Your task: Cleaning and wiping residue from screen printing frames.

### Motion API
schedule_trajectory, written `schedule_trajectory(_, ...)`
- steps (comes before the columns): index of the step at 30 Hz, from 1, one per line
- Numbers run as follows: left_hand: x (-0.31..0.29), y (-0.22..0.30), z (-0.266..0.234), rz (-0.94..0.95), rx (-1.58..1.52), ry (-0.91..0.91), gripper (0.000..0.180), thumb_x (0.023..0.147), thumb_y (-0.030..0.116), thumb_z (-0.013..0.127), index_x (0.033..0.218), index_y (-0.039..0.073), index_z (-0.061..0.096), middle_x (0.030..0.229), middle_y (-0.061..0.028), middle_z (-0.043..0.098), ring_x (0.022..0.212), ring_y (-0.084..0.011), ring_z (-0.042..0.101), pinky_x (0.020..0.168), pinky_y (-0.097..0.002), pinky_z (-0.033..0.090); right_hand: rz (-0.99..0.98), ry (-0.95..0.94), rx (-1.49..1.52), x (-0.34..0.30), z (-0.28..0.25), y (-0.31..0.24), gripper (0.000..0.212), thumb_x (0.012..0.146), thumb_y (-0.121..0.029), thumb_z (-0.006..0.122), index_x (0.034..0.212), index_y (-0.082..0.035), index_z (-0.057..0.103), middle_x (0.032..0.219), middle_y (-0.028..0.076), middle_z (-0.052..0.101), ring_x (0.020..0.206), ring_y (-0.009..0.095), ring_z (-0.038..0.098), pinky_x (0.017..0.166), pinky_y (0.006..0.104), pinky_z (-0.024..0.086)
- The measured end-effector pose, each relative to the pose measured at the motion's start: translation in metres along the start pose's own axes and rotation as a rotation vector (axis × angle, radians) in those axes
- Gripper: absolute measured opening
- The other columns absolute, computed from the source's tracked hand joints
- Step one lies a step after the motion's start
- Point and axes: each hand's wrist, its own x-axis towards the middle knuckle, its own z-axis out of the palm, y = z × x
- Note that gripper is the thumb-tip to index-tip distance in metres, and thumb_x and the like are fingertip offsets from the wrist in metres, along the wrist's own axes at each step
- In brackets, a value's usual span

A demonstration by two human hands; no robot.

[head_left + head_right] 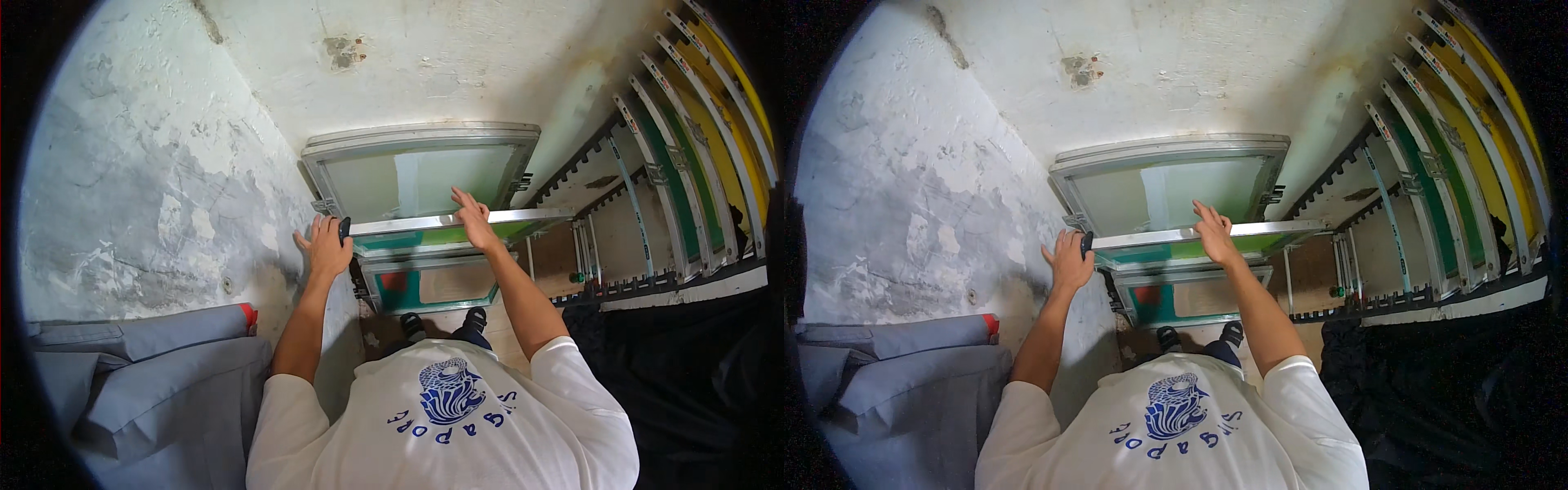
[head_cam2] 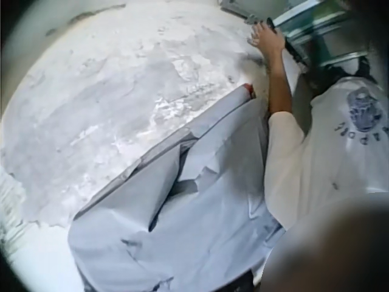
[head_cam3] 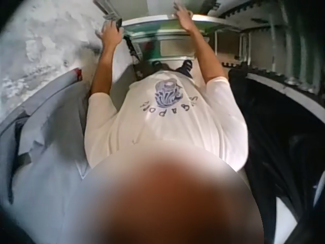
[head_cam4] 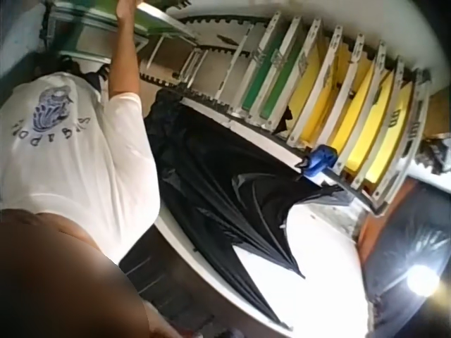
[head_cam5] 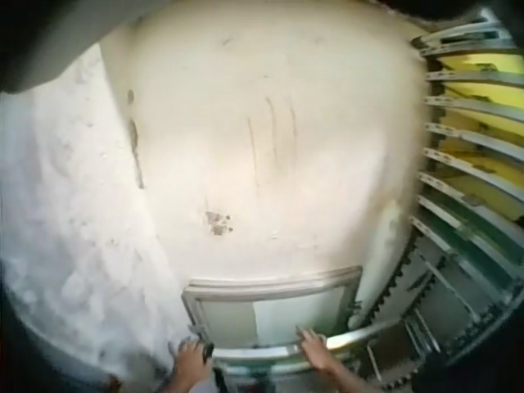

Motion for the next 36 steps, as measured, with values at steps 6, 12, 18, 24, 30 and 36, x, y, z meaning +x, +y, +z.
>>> schedule_trajectory(6,0.014,0.077,0.013,0.159,-0.024,-0.098,0.05,0.091,0.034,0.063,0.134,0.009,0.06,0.147,-0.0152,0.058,0.153,-0.0328,0.038,0.115,-0.0848,0.002,-0.017,-0.025,-0.05,-0.002,-0.005,-0.005,0.07,0.096,-0.028,0.044,0.164,-0.015,0.034,0.162,0.014,0.049,0.159,0.035,0.022,0.124,0.0443,0.007)
schedule_trajectory(12,0.03,0.148,0.003,0.101,-0.215,-0.365,0.069,0.089,0.035,0.066,0.15,0.008,0.048,0.147,-0.0191,0.059,0.145,-0.0345,0.049,0.119,-0.0772,0.005,-0.003,0.017,-0.251,-0.005,-0.002,-0.001,0.078,0.09,-0.031,0.057,0.164,-0.016,0.034,0.16,0.014,0.049,0.158,0.039,0.023,0.123,0.0527,0.011)
schedule_trajectory(18,0.041,0.124,0.019,0.018,-0.29,-0.447,0.116,0.085,0.033,0.072,0.169,0.011,-0.006,0.15,-0.0143,0.058,0.146,-0.035,0.048,0.121,-0.0705,0.002,-0.294,-0.004,-0.475,-0.016,0.034,-0.047,0.109,0.076,-0.036,0.077,0.167,-0.015,0.022,0.169,0.02,0.028,0.158,0.047,0.019,0.114,0.0787,0.016)
schedule_trajectory(24,0.055,0.102,0.026,0.013,-0.464,-0.621,0.126,0.084,0.028,0.073,0.166,0.009,-0.02,0.16,-0.0107,0.05,0.152,-0.03,0.041,0.122,-0.0685,0.0,-0.308,-0.011,-0.387,-0.019,0.099,-0.087,0.11,0.081,-0.031,0.081,0.168,-0.014,0.017,0.156,0.016,0.048,0.147,0.04,0.042,0.111,0.0787,0.018)
schedule_trajectory(30,0.061,0.067,0.025,0.107,-0.514,-0.596,0.132,0.077,0.037,0.083,0.169,0.01,-0.008,0.166,-0.0162,0.042,0.156,-0.032,0.035,0.119,-0.069,-0.005,-0.3,0.007,-0.501,-0.005,0.11,-0.086,0.097,0.087,-0.024,0.079,0.166,-0.016,0.023,0.136,0.009,0.057,0.131,0.03,0.052,0.113,0.0758,0.023)
schedule_trajectory(36,0.06,0.061,0.012,0.113,-0.515,-0.556,0.14,0.066,0.042,0.093,0.17,0.013,0.003,0.17,-0.0195,0.033,0.16,-0.0316,0.025,0.125,-0.0617,-0.003,-0.286,-0.012,-0.624,-0.005,0.092,-0.075,0.068,0.091,-0.036,0.071,0.151,-0.013,0.047,0.131,0.008,0.059,0.132,0.031,0.051,0.11,0.0782,0.023)
